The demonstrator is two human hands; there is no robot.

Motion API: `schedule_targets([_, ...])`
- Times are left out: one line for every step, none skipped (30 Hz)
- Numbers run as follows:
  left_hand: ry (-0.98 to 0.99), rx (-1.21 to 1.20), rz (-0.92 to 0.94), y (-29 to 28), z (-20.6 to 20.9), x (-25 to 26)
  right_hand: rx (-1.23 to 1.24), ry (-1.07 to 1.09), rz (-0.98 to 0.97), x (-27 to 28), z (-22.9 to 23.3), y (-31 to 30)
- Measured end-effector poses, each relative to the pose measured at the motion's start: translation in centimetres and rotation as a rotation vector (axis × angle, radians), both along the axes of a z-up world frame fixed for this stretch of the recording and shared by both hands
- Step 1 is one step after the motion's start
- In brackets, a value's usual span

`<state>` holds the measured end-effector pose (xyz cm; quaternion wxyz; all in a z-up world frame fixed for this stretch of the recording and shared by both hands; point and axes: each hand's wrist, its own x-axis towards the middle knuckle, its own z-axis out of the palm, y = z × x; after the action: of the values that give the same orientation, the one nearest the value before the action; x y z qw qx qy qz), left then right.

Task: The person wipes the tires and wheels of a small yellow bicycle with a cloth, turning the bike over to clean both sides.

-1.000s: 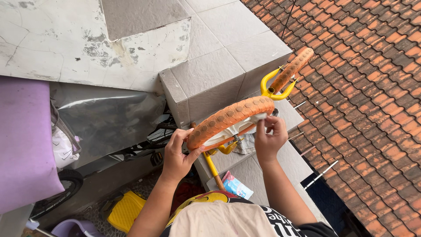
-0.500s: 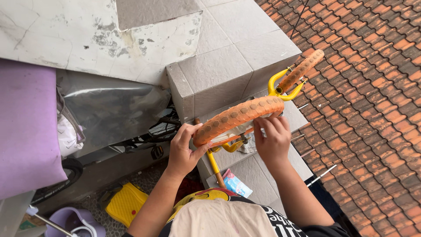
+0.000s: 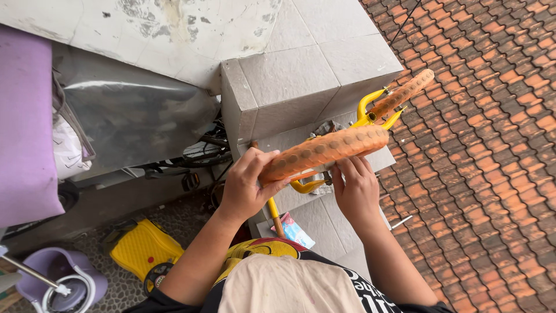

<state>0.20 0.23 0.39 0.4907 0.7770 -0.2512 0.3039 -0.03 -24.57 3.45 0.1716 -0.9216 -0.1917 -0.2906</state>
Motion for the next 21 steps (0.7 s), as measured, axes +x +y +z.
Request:
schedule_targets([0.002, 0.0, -0.001, 0.0, 0.0, 0.1, -0.018, 0.021, 0.01, 0.0, 0.2, -0.3])
schedule_targets([0.005, 0.001, -0.001, -0.1, 0.0, 0.1, -0.036, 0.042, 0.021, 0.0, 0.6, -0.6])
schedule_targets([0.004, 0.005, -0.004, -0.1, 0.0, 0.2, -0.051, 0.059, 0.028, 0.1, 0.9, -0.8])
schedule_targets([0.006, 0.0, -0.007, -0.1, 0.0, 0.1, -0.042, 0.059, 0.038, 0.0, 1.4, -1.1])
schedule_targets([0.005, -0.004, -0.007, 0.0, -0.1, 0.1, -0.031, 0.053, 0.048, 0.0, 1.9, -1.2])
schedule_targets([0.003, -0.007, -0.008, 0.0, -0.1, 0.1, -0.02, 0.048, 0.059, 0.1, 2.3, -1.3])
schedule_targets([0.0, -0.012, -0.01, 0.0, -0.2, 0.2, 0.005, 0.008, 0.039, 0.1, 2.5, -1.2])
schedule_targets([-0.002, -0.018, -0.011, 0.0, -0.3, 0.2, 0.031, -0.031, 0.018, 0.2, 2.6, -1.2])
schedule_targets([-0.004, -0.023, -0.012, 0.0, -0.4, 0.2, 0.056, -0.07, -0.001, 0.3, 2.7, -1.2])
schedule_targets([0.001, -0.024, -0.016, 0.0, -0.5, 0.2, 0.133, -0.042, -0.052, 0.1, 2.5, -1.0])
schedule_targets([0.005, -0.023, -0.018, 0.0, -0.6, 0.2, 0.211, -0.014, -0.101, -0.2, 2.1, -0.8])
schedule_targets([0.009, -0.022, -0.021, 0.0, -0.6, 0.2, 0.288, 0.014, -0.15, -0.2, 1.8, -0.5])
schedule_targets([0.013, -0.023, -0.02, 0.0, -0.7, 0.2, 0.241, -0.01, -0.12, -0.1, 1.5, -0.3])
schedule_targets([0.018, -0.023, -0.018, 0.1, -0.8, 0.2, 0.194, -0.034, -0.09, 0.0, 1.2, 0.0])
schedule_targets([0.021, -0.023, -0.017, 0.1, -0.8, 0.2, 0.147, -0.059, -0.061, 0.1, 1.0, 0.3])
schedule_targets([0.019, -0.022, -0.02, 0.0, -0.9, 0.3, 0.132, -0.052, -0.027, 0.0, 0.8, 0.7])
schedule_targets([0.017, -0.019, -0.022, 0.0, -0.9, 0.3, 0.118, -0.046, 0.008, -0.2, 0.6, 1.1])
schedule_targets([0.015, -0.016, -0.023, 0.0, -0.9, 0.4, 0.103, -0.04, 0.042, -0.3, 0.6, 1.4])
schedule_targets([0.01, -0.018, -0.024, 0.0, -0.9, 0.4, 0.119, 0.007, 0.051, -0.4, 0.9, 1.3])
schedule_targets([0.005, -0.021, -0.025, 0.1, -0.9, 0.4, 0.134, 0.054, 0.06, -0.4, 1.3, 1.1])
schedule_targets([0.0, -0.023, -0.027, 0.0, -0.8, 0.4, 0.149, 0.101, 0.067, -0.4, 1.5, 1.0])
